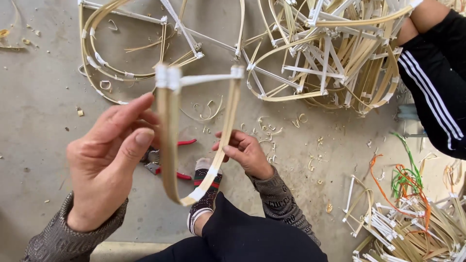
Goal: The recorder is assembling bamboo frames using a knife for shaving and pliers for securing components.
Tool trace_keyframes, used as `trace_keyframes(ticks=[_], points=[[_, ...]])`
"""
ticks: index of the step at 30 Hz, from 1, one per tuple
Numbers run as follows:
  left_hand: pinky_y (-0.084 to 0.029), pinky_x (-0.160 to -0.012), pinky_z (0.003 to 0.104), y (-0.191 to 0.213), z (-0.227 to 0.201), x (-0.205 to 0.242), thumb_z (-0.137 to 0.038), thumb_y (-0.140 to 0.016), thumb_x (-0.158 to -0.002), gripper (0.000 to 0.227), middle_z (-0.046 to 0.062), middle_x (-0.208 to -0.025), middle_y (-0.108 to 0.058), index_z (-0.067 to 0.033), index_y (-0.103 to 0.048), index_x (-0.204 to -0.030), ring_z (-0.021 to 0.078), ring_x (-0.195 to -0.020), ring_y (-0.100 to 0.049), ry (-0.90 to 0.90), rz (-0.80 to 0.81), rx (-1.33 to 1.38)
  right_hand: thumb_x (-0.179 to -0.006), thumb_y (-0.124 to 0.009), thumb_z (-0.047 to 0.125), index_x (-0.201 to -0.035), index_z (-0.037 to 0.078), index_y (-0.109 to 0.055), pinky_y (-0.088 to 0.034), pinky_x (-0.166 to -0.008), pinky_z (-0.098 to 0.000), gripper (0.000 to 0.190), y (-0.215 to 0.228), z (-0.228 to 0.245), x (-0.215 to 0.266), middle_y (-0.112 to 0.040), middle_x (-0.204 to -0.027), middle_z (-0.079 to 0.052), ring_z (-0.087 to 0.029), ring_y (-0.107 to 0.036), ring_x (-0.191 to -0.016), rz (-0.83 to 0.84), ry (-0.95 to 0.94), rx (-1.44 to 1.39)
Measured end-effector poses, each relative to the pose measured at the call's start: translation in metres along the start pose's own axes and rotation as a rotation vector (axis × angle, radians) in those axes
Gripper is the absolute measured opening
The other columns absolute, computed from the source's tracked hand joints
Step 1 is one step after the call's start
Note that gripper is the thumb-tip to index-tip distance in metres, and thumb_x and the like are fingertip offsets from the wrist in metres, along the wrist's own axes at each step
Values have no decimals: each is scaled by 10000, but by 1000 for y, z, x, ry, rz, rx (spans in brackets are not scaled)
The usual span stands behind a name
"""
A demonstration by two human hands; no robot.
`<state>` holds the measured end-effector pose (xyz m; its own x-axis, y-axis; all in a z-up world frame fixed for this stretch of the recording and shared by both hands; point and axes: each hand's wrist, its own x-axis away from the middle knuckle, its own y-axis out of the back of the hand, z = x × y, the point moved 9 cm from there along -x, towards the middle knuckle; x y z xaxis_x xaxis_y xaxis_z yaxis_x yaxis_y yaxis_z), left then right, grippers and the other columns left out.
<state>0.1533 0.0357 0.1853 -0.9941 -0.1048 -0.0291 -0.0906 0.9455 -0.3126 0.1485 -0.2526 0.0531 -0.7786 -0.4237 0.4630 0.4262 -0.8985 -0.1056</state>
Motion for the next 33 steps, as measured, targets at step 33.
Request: trace_keyframes(ticks=[33], points=[[-430,-894,345,83,57,-5,-107,-730,-1044,234,-2,-952,-643,-171,-740,-1269,154,-854,-597,-662,169,-1529,-1045,-590,167,-1337,-2,-577,-599,-829,-324,338,66,-12,-51,-716,-1096,-125,-168,-704,-920,-242,114,-210]])
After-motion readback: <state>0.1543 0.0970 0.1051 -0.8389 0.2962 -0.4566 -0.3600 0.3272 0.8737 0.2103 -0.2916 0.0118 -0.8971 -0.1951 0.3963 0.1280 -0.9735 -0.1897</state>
